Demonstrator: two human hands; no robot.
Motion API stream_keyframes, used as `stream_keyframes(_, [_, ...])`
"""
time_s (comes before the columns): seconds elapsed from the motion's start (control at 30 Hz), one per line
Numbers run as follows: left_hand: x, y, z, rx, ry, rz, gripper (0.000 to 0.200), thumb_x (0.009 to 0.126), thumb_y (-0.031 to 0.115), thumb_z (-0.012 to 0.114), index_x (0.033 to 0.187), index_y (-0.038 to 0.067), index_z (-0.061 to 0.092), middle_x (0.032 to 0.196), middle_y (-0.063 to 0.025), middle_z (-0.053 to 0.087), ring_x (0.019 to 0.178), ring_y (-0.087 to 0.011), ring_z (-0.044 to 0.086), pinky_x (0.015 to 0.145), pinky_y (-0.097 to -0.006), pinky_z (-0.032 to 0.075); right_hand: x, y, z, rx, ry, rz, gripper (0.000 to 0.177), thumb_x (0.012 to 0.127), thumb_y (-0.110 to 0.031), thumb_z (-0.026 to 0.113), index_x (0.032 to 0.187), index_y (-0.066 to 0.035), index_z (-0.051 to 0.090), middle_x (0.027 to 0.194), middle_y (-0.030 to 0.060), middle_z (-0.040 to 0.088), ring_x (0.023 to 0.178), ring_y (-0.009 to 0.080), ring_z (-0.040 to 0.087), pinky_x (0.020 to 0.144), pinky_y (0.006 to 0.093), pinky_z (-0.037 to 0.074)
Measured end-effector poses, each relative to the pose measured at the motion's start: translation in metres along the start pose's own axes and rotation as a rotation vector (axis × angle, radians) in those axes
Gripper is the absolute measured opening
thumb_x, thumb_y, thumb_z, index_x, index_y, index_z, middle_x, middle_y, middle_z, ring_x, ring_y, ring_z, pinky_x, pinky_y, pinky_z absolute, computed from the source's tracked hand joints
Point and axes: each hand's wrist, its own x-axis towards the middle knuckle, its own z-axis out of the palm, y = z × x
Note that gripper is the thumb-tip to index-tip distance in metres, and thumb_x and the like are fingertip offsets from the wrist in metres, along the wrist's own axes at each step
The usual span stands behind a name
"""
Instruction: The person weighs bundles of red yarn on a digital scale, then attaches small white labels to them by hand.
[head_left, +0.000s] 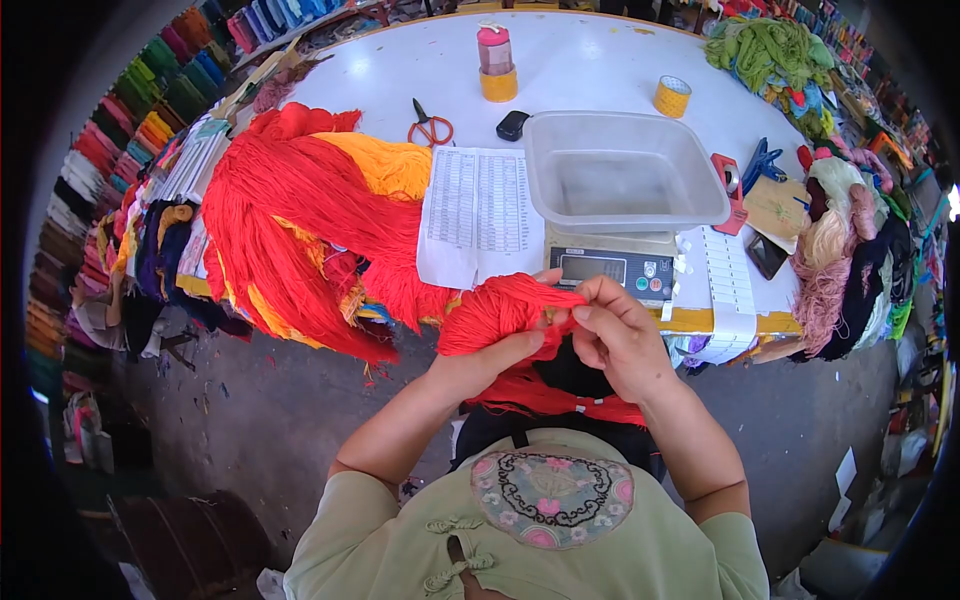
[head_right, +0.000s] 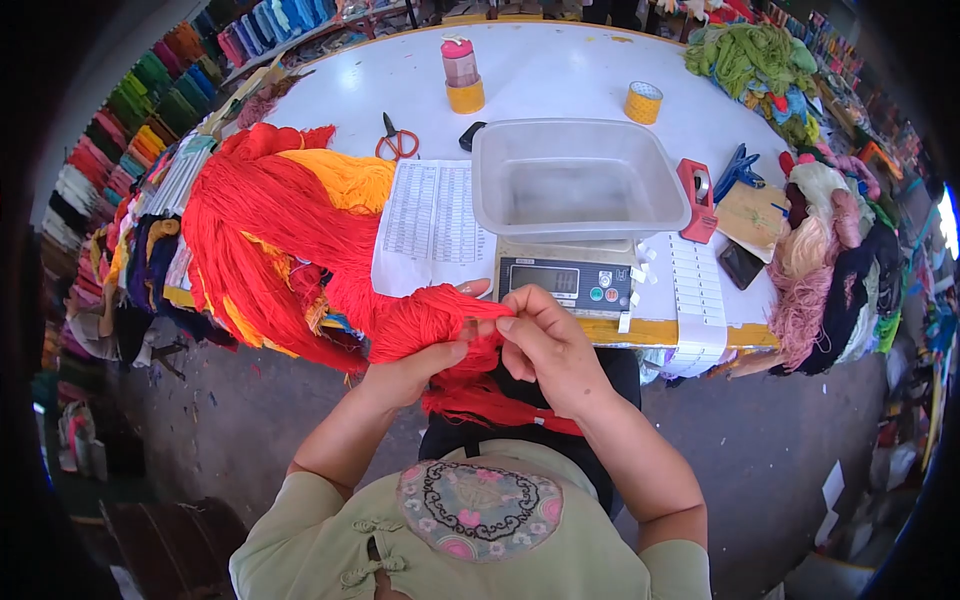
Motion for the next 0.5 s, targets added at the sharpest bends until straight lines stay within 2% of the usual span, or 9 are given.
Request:
stream_keyframes(0.13, [0.000, -0.011, -0.011, -0.250, -0.015, -0.121, 0.028, 0.089, 0.009, 0.059, 0.115, 0.000, 0.060, 0.091, -0.0082, 0.062, 0.096, -0.0169, 0.059, 0.082, -0.0282, 0.045, 0.000, 0.014, 0.001, -0.213, -0.081, 0.050, 0.012, 0.098, -0.016, 0.056, 0.100, -0.004, 0.056, 0.084, -0.0025, 0.054, 0.071, 0.0031, 0.046, 0.061, 0.0201, 0.037])
stream_keyframes(0.17, [-0.003, -0.008, -0.017, -0.285, -0.051, -0.251, 0.025, 0.089, 0.010, 0.059, 0.112, 0.000, 0.061, 0.084, -0.0064, 0.061, 0.081, -0.0141, 0.059, 0.071, -0.0257, 0.045, 0.004, 0.024, -0.003, -0.437, -0.127, -0.140, 0.015, 0.099, -0.018, 0.056, 0.095, -0.003, 0.057, 0.083, -0.0027, 0.054, 0.074, 0.0053, 0.047, 0.066, 0.0220, 0.040])
stream_keyframes(0.23, [-0.006, -0.006, -0.021, -0.206, -0.127, -0.385, 0.025, 0.088, 0.015, 0.064, 0.107, 0.000, 0.061, 0.063, -0.0013, 0.057, 0.041, -0.0051, 0.041, 0.041, -0.0203, 0.030, -0.012, 0.012, -0.013, -0.419, -0.074, -0.116, 0.018, 0.099, -0.019, 0.055, 0.093, -0.002, 0.058, 0.082, -0.0031, 0.053, 0.075, 0.0065, 0.047, 0.068, 0.0231, 0.041])
stream_keyframes(0.3, [-0.025, 0.025, -0.037, -0.064, -0.327, -0.506, 0.030, 0.086, 0.017, 0.069, 0.108, -0.002, 0.062, 0.064, -0.0028, 0.057, 0.042, -0.0058, 0.043, 0.040, -0.0195, 0.029, -0.035, -0.003, -0.030, -0.429, -0.017, -0.084, 0.022, 0.100, -0.022, 0.054, 0.091, -0.002, 0.057, 0.081, -0.0030, 0.052, 0.075, 0.0066, 0.046, 0.069, 0.0230, 0.040])
stream_keyframes(0.33, [-0.040, 0.038, -0.055, -0.010, -0.188, -0.503, 0.034, 0.081, 0.016, 0.072, 0.108, -0.004, 0.063, 0.065, -0.0049, 0.059, 0.042, -0.0063, 0.046, 0.038, -0.0203, 0.029, -0.051, -0.003, -0.048, -0.366, 0.030, -0.001, 0.024, 0.100, -0.024, 0.053, 0.090, -0.003, 0.058, 0.081, -0.0030, 0.051, 0.075, 0.0059, 0.046, 0.068, 0.0223, 0.039])
stream_keyframes(0.37, [-0.061, 0.018, -0.096, -0.234, -0.058, -0.313, 0.020, 0.082, 0.013, 0.069, 0.094, -0.001, 0.064, 0.061, -0.0032, 0.055, 0.039, -0.0072, 0.042, 0.035, -0.0214, 0.030, -0.065, -0.002, -0.062, -0.341, 0.069, 0.034, 0.025, 0.100, -0.025, 0.053, 0.087, -0.005, 0.057, 0.076, -0.0041, 0.049, 0.067, 0.0037, 0.042, 0.059, 0.0206, 0.034])
stream_keyframes(0.4, [-0.072, 0.008, -0.137, -0.736, -0.113, -0.139, 0.007, 0.082, 0.010, 0.063, 0.084, 0.005, 0.060, 0.055, -0.0007, 0.046, 0.036, -0.0079, 0.036, 0.034, -0.0226, 0.030, -0.082, -0.003, -0.079, -0.296, 0.097, 0.176, 0.026, 0.101, -0.025, 0.052, 0.083, -0.007, 0.056, 0.069, -0.0060, 0.045, 0.059, 0.0022, 0.034, 0.051, 0.0205, 0.027])
stream_keyframes(0.43, [-0.075, 0.039, -0.148, -0.685, 0.201, -0.044, 0.004, 0.087, 0.007, 0.056, 0.084, 0.007, 0.053, 0.058, 0.0012, 0.039, 0.039, -0.0080, 0.033, 0.035, -0.0240, 0.029, -0.096, 0.007, -0.098, -0.381, 0.210, 0.199, 0.029, 0.100, -0.029, 0.054, 0.079, -0.008, 0.055, 0.064, -0.0071, 0.043, 0.054, 0.0013, 0.029, 0.048, 0.0211, 0.022])
stream_keyframes(0.5, [-0.081, 0.076, -0.188, -0.779, 0.335, 0.132, 0.014, 0.092, -0.002, 0.046, 0.105, 0.002, 0.049, 0.074, -0.0001, 0.041, 0.053, -0.0066, 0.037, 0.046, -0.0208, 0.035, -0.129, 0.018, -0.147, -0.414, 0.402, 0.337, 0.030, 0.099, -0.030, 0.054, 0.079, -0.008, 0.056, 0.063, -0.0070, 0.043, 0.054, 0.0016, 0.031, 0.048, 0.0208, 0.022])
